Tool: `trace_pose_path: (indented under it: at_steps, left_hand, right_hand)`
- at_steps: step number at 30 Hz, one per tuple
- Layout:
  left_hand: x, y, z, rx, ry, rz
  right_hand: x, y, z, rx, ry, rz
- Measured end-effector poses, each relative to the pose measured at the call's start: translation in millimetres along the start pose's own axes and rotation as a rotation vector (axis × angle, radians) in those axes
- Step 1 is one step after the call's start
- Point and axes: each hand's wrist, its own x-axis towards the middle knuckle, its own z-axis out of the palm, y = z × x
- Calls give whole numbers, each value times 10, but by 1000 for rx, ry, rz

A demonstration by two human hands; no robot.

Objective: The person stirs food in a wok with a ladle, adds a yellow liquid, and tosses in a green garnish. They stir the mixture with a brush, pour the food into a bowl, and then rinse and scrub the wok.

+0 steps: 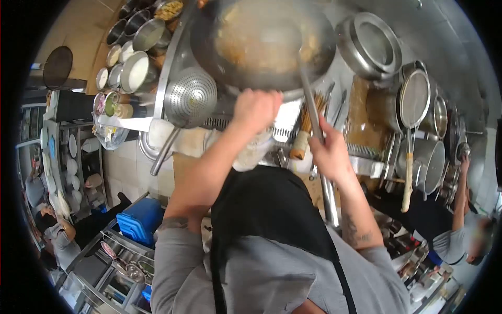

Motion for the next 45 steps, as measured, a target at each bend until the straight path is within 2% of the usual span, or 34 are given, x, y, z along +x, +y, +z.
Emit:
trace_pose_path:
  at_steps: [1, 2, 4, 5, 6, 8, 9, 12, 13, 14, 16, 18, 19, 21, 23, 26, 28, 29, 30, 31, 33, 35, 36, 37, 39, 40, 42, 43, 44, 45]
  left_hand:
    - [3, 90, -150, -130, 18, 21]
    - [97, 38, -133, -119, -8, 25]
    - [121, -30, -21, -123, -88, 8]
    - [106, -68, 106, -135, -83, 10]
    - [88, -96, 204, -107, -48, -4]
    - [18, 4, -89, -159, -29, 14]
    - [12, -9, -263, -178, -40, 69]
    - [77, -177, 22, -211, -38, 50]
    - [92, -246, 250, -130, -28, 81]
    - [45, -257, 199, -150, -27, 66]
    - [5, -129, -52, -198, -11, 45]
    - [12, -175, -220, -219, -63, 53]
    - [19, -248, -145, -218, -79, 54]
    - [67, -348, 58, -177, -83, 17]
    - [51, -265, 36, -176, -33, -8]
    - [109, -147, -142, -153, -101, 19]
    - [138, -174, -13, -159, -136, -20]
    - [125, -179, 59, -153, -142, -49]
    - [77, -113, -2, -144, -100, -31]
    - [32, -34, -139, -131, -46, -7]
    - [82, 12, -322, -170, 43, 60]
    - [192, -71, -103, -167, -50, 20]
    - [180, -97, 27, -163, -93, 4]
    - [150, -131, 224, -164, 3, 9]
    - [111, 4, -40, -157, -17, 5]
    - [84, 56, -179, -155, -40, 3]
    - [112, 27, -206, -167, -39, 26]
    - [122, 8, -140, -157, -50, 15]
    - [105, 2, -101, -145, -65, 12]
    - [134, 15, -114, -111, -215, -44]
  right_hand:
    - [-72, -182, -70, 81, -77, 131]
    - [-35, -329, -106, 196, -160, 245]
    - [347, -257, -110, 391, -192, 282]
    - [525, -138, -52, 593, -202, 302]
    - [570, 3, 53, 355, -109, 183]
    - [422, 237, 290, -89, 100, -55]
    - [236, 129, 297, -139, 121, -49]
    - [-172, -517, 189, 121, -91, 406]
    - [-100, -650, 201, 299, -81, 401]
    - [98, -605, 132, 333, -191, 359]
    - [440, -450, 201, 523, -113, 375]
    - [537, -209, 412, 417, 43, 299]
    - [379, -341, 461, 208, 82, 244]
    - [-9, -251, 405, 34, 53, 184]
    - [-155, -586, 273, 71, -43, 261]
    - [473, -204, -11, 329, -236, 269]
    - [707, -121, 111, 442, -81, 274]
    - [632, -140, 205, 252, 1, 235]
    - [621, 412, 413, -216, 223, -218]
    - [366, 494, 447, -288, 308, -335]
    - [223, 362, 342, -213, 238, -255]
    - [43, -147, 127, 107, -77, 188]
    - [227, -188, 25, 251, -176, 242]
    - [404, -187, 13, 219, -148, 289]
    - [649, 171, 234, -155, 121, -63]
    - [583, 111, 264, -291, 241, -130]
    - [565, 135, 180, -242, 308, -75]
    - [636, 84, 165, -282, 370, -199]
    - [687, -5, 128, -121, 285, 110]
    - [886, 189, 170, -208, 308, -11]
